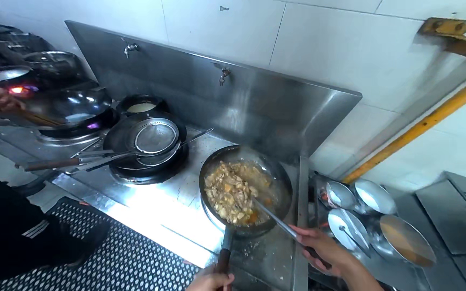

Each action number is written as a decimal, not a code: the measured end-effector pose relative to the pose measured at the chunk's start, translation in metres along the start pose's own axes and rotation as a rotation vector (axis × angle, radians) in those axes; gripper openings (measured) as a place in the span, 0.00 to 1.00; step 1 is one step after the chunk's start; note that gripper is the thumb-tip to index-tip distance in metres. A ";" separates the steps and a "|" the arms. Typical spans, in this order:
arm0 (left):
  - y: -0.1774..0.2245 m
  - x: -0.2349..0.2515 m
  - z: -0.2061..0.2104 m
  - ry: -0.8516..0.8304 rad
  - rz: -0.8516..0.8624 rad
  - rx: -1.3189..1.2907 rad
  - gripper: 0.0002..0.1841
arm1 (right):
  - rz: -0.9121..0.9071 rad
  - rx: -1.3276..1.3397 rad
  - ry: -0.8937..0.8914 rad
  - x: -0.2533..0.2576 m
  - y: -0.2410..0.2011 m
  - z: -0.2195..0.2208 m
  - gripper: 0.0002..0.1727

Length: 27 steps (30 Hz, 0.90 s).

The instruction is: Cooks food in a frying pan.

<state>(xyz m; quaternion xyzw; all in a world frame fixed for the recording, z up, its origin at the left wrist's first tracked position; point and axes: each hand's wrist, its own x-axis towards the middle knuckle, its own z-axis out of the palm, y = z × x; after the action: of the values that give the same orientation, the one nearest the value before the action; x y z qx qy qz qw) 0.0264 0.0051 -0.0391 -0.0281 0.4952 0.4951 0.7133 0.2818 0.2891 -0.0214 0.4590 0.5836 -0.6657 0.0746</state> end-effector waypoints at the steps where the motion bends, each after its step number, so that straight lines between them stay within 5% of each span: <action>1: -0.002 0.003 -0.005 -0.017 0.004 -0.010 0.17 | -0.025 -0.130 0.031 -0.013 -0.006 -0.001 0.29; 6: -0.001 0.005 -0.009 0.012 0.006 -0.063 0.13 | -0.079 -0.847 0.219 -0.078 -0.055 -0.006 0.29; 14: -0.003 0.010 -0.018 -0.045 0.023 -0.071 0.12 | -0.075 -1.321 0.278 -0.174 -0.122 0.000 0.27; 21: -0.002 0.010 -0.018 -0.042 0.014 -0.067 0.13 | 0.009 -1.355 0.136 -0.152 -0.117 0.038 0.27; 27: -0.003 0.011 -0.020 -0.035 0.009 -0.067 0.14 | 0.023 -0.893 0.091 -0.064 -0.055 0.099 0.35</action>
<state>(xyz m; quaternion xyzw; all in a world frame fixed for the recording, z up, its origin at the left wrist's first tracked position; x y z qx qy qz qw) 0.0148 0.0007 -0.0587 -0.0413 0.4659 0.5151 0.7183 0.2311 0.1946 0.0517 0.4171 0.8113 -0.3268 0.2468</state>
